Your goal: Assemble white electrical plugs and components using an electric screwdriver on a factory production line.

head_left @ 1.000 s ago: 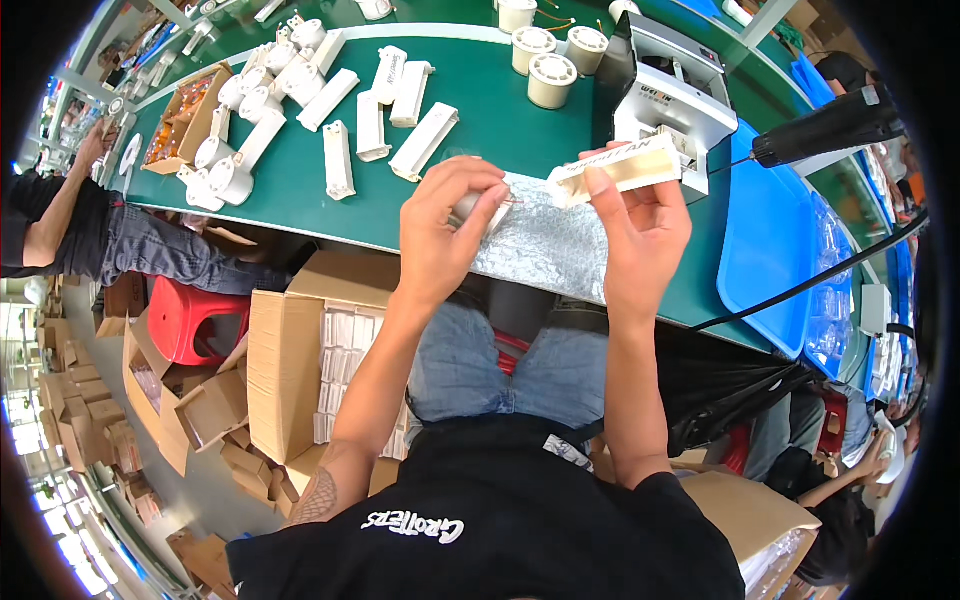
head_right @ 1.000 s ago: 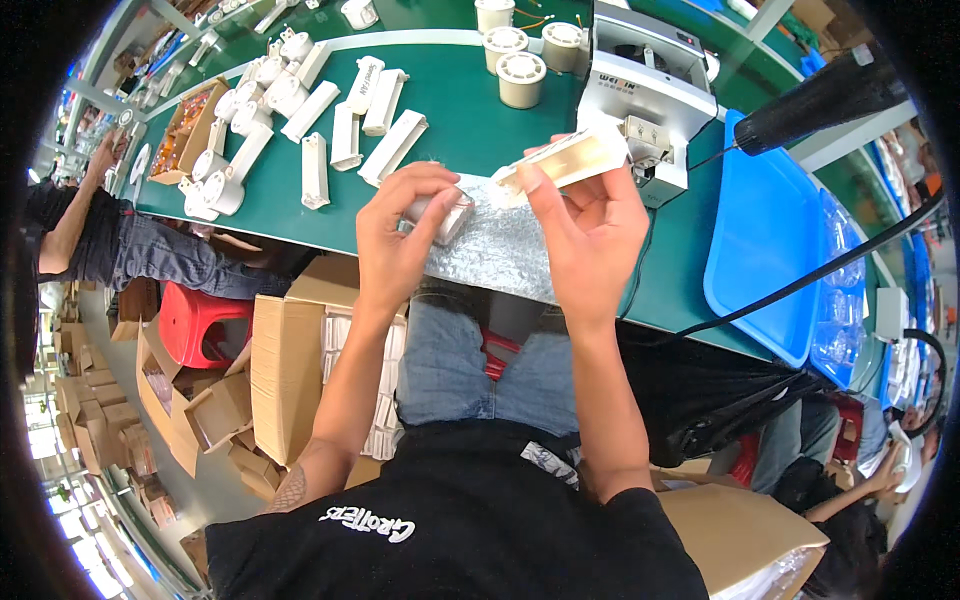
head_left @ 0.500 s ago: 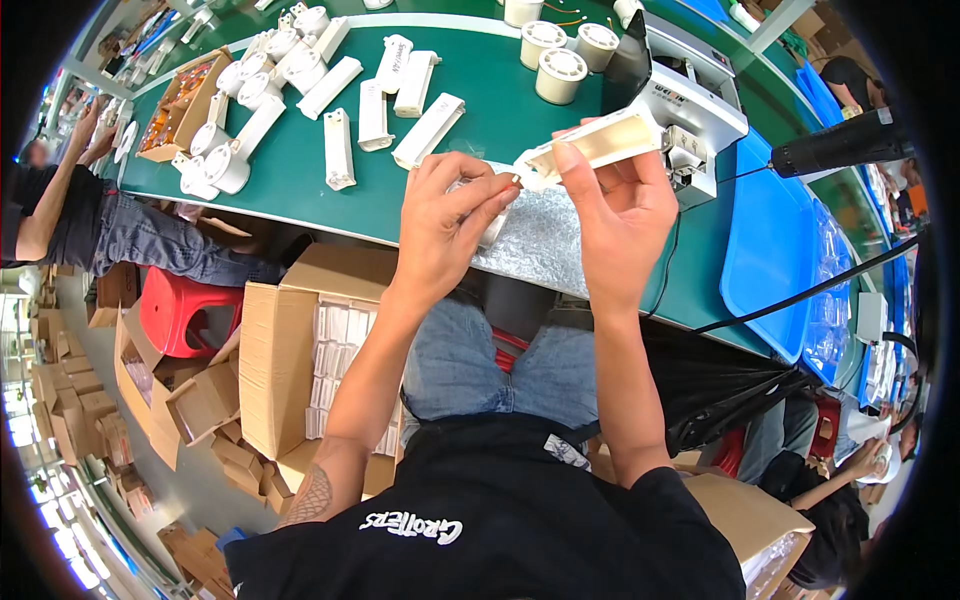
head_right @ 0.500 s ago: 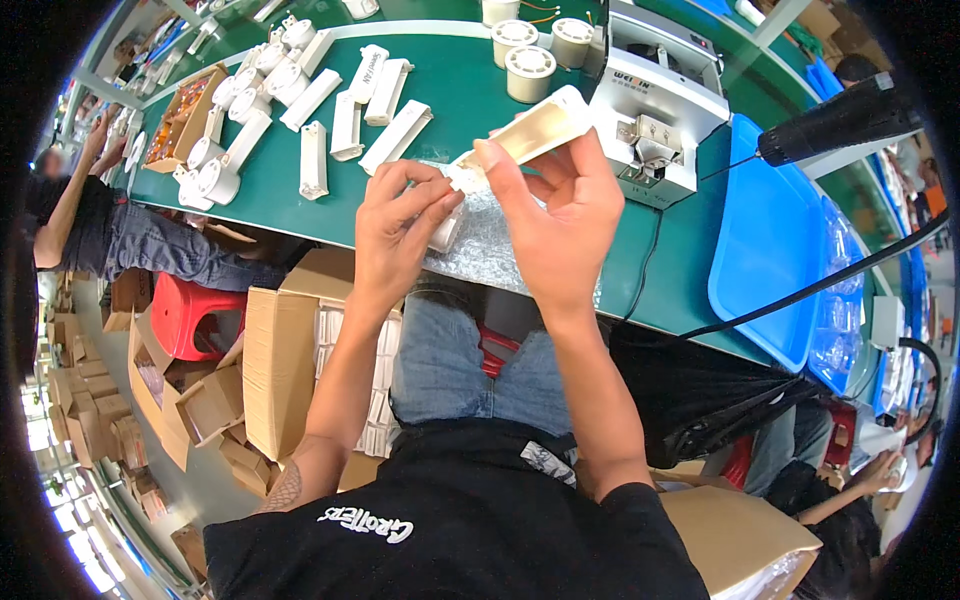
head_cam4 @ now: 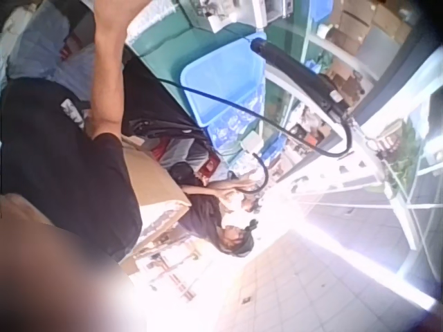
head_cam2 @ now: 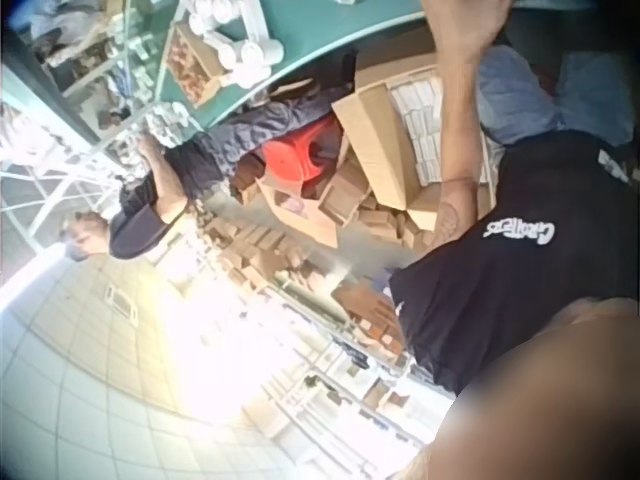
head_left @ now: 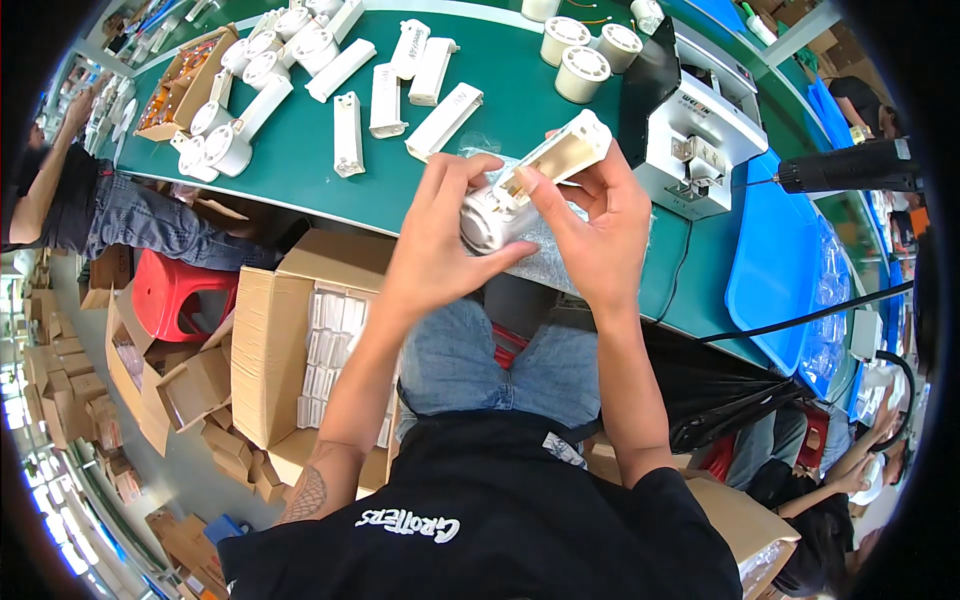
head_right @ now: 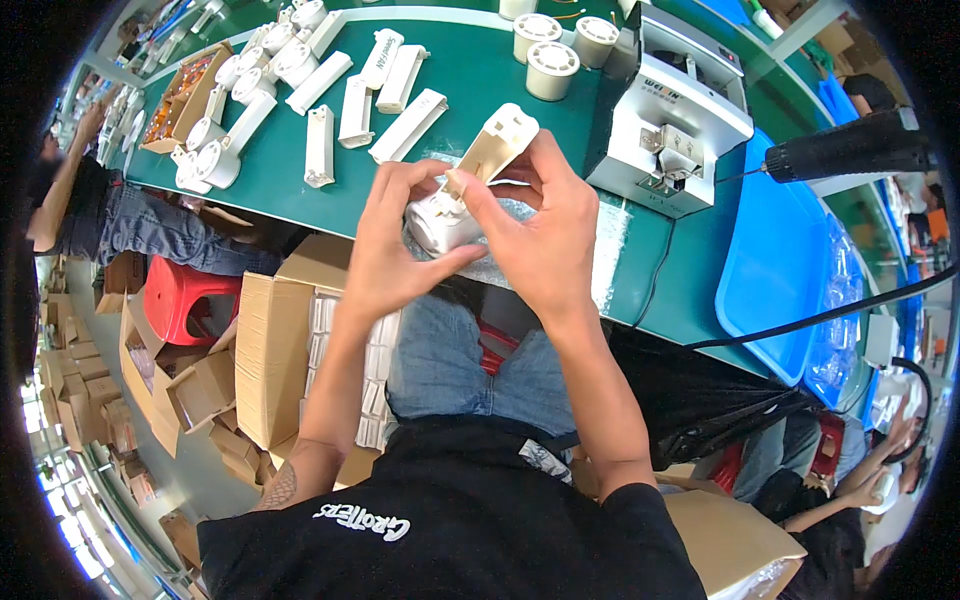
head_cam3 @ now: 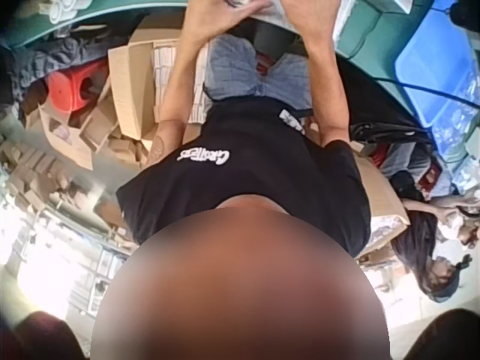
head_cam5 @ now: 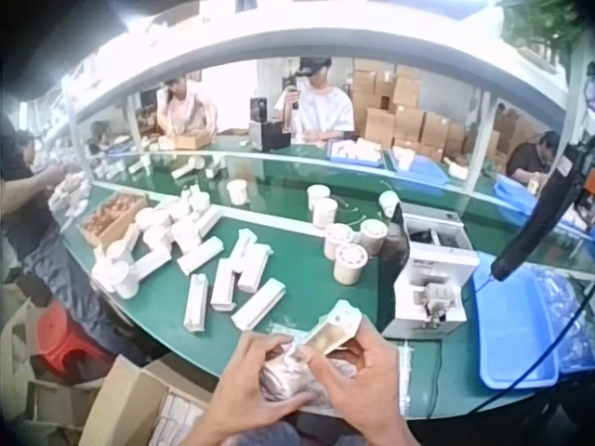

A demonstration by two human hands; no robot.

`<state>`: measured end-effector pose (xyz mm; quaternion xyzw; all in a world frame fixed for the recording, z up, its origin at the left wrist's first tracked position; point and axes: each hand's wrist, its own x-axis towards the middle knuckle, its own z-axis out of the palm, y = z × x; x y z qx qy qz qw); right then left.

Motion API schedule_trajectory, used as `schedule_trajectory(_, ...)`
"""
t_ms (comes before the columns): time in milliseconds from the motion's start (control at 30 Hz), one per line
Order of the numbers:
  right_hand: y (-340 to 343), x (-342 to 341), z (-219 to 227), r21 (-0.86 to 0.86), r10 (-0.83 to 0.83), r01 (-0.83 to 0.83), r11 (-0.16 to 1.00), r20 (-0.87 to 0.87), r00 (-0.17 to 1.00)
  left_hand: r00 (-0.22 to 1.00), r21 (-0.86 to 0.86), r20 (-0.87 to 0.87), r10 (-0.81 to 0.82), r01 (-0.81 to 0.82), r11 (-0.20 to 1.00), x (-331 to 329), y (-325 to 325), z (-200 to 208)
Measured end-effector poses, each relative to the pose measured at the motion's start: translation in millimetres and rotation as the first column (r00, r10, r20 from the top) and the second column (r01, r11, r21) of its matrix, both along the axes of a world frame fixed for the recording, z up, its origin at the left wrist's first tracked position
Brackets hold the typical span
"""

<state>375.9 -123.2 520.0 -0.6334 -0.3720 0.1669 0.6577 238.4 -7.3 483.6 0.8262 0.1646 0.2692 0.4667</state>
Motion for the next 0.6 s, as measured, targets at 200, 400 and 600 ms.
schedule_trajectory(200,-5.4,3.3,-1.9,-0.036,0.038,-0.029,0.999,0.262,0.964,0.989,0.119,0.124,-0.078,0.064,0.991,5.5,-6.8,-9.0)
schedule_trajectory(400,-12.7,14.5,-15.9,0.019,0.053,-0.069,0.997,0.433,0.900,0.982,-0.090,0.124,-0.140,0.152,0.984,-4.1,4.7,-5.7)
schedule_trajectory(600,-16.1,17.6,0.3,-0.012,0.129,-0.157,0.987,0.631,0.765,0.969,-0.091,0.219,-0.118,0.141,0.986,0.1,3.2,-11.7)
